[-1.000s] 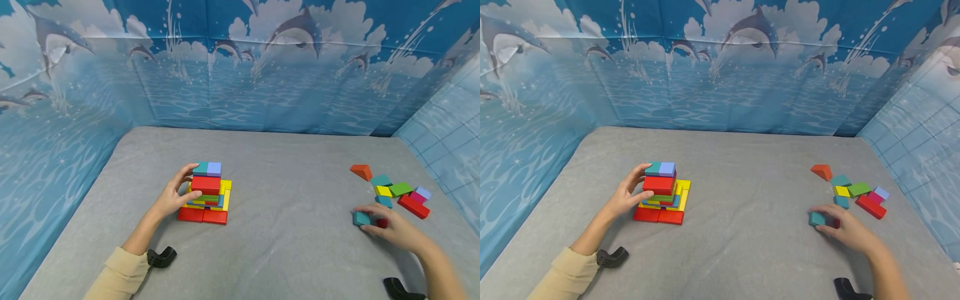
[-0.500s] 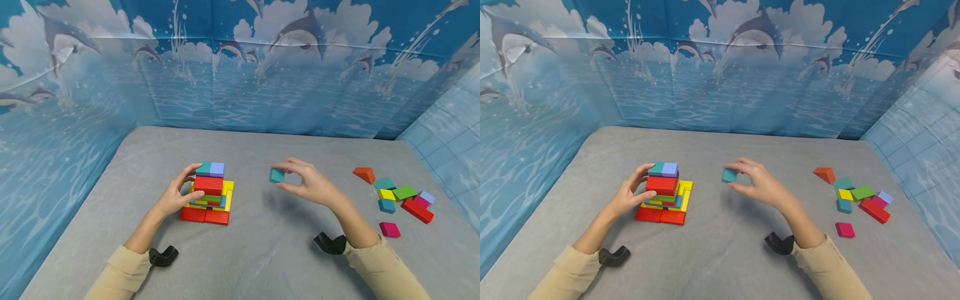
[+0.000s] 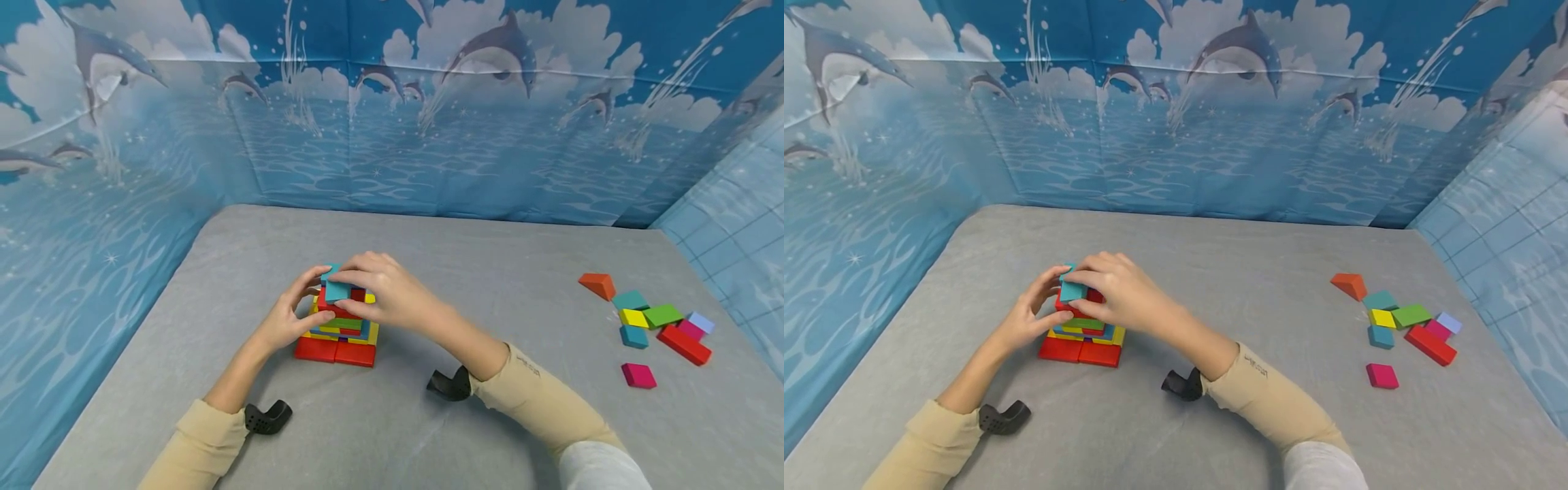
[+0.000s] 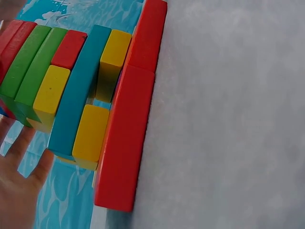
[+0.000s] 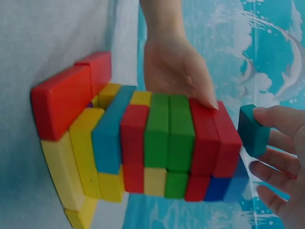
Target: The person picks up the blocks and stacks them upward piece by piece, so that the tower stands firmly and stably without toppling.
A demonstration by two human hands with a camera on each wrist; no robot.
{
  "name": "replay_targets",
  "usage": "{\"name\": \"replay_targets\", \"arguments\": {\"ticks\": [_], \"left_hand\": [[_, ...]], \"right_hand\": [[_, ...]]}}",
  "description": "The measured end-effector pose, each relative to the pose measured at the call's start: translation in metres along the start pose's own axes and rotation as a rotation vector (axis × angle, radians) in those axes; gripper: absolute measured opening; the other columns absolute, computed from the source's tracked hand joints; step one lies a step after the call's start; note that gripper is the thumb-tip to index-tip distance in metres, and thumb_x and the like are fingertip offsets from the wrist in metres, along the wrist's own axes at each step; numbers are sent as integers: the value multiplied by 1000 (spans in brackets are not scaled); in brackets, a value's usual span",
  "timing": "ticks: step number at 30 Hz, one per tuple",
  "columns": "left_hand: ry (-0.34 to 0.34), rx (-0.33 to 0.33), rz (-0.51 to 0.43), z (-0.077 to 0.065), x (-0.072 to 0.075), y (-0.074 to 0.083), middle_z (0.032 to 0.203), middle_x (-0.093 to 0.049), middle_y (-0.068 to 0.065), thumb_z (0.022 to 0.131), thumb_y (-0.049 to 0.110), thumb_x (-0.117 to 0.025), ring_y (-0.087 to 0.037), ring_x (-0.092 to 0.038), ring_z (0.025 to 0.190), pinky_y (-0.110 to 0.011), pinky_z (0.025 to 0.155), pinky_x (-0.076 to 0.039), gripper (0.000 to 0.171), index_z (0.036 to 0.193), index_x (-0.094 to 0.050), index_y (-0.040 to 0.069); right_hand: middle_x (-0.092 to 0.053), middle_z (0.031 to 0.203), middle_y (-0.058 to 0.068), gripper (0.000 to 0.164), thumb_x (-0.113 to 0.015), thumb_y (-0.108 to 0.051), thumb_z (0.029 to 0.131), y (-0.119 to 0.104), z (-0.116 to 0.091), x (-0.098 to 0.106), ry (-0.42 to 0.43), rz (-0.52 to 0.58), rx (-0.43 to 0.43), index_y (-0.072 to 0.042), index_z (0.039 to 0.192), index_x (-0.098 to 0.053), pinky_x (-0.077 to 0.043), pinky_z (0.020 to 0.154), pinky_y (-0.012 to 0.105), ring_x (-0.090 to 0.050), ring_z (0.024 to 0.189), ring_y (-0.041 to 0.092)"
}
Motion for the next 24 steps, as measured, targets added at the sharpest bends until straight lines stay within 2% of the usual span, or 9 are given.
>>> {"name": "replay_targets", "arguments": {"ticks": [3, 6, 11, 16, 20, 24], "left_hand": [[-5, -16, -6, 0, 0, 0, 132, -42, 7, 80, -4, -65, -27, -39, 118, -36, 94, -37, 65, 136, -32, 0], [-11, -17, -11, 0, 1, -1, 132, -42, 10, 83, 3, -65, -19, -39, 119, -32, 95, -37, 62, 136, -32, 1], [-9, -29, -19, 0, 2, -3, 132, -41, 9, 82, 2, -65, -14, -38, 120, -33, 94, -36, 63, 135, -32, -2], [-9, -30, -14, 0, 3, -3, 133, -41, 10, 82, 2, -65, -13, -38, 120, -34, 94, -36, 63, 135, -31, -2], [-23, -50, -39, 1, 3, -2, 132, -42, 10, 87, 20, -62, -13, -39, 119, -31, 95, -36, 61, 136, -31, -2], [-19, -81, -47, 1, 3, -1, 133, -42, 1, 89, 21, -59, -14, -42, 117, -28, 95, -36, 58, 135, -33, -2]], "right_hand": [[-63, 105, 2, 34, -70, -23, 81, -1, 3, -6, 20, -41, 13, -8, 111, -66, -40, 87, 32, -53, 97, 16], [-64, 103, 1, 33, -70, -25, 81, -2, 4, -10, 38, -68, 21, -9, 109, -68, -39, 88, 33, -53, 97, 15], [-62, 103, 2, 32, -71, -26, 80, 0, 3, -16, 64, -81, 43, -9, 106, -69, -39, 87, 32, -52, 98, 16], [-60, 105, 3, 32, -72, -27, 79, 0, 3, -16, 86, -59, 53, -8, 105, -69, -40, 86, 31, -51, 98, 16], [-59, 106, 3, 33, -71, -27, 80, 1, 3, -17, 82, -39, 52, -8, 107, -68, -39, 86, 30, -50, 99, 16], [-58, 109, 5, 34, -69, -24, 82, 4, -3, -12, 89, 23, 37, -8, 111, -66, -36, 92, 34, -50, 103, 17]]}}
Point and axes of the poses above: each hand's wrist, its own z-axis towards the middle knuckle, its own x-axis out of the back of the hand, y = z × x, the point moved 6 cm from there along z, towards the middle knuckle
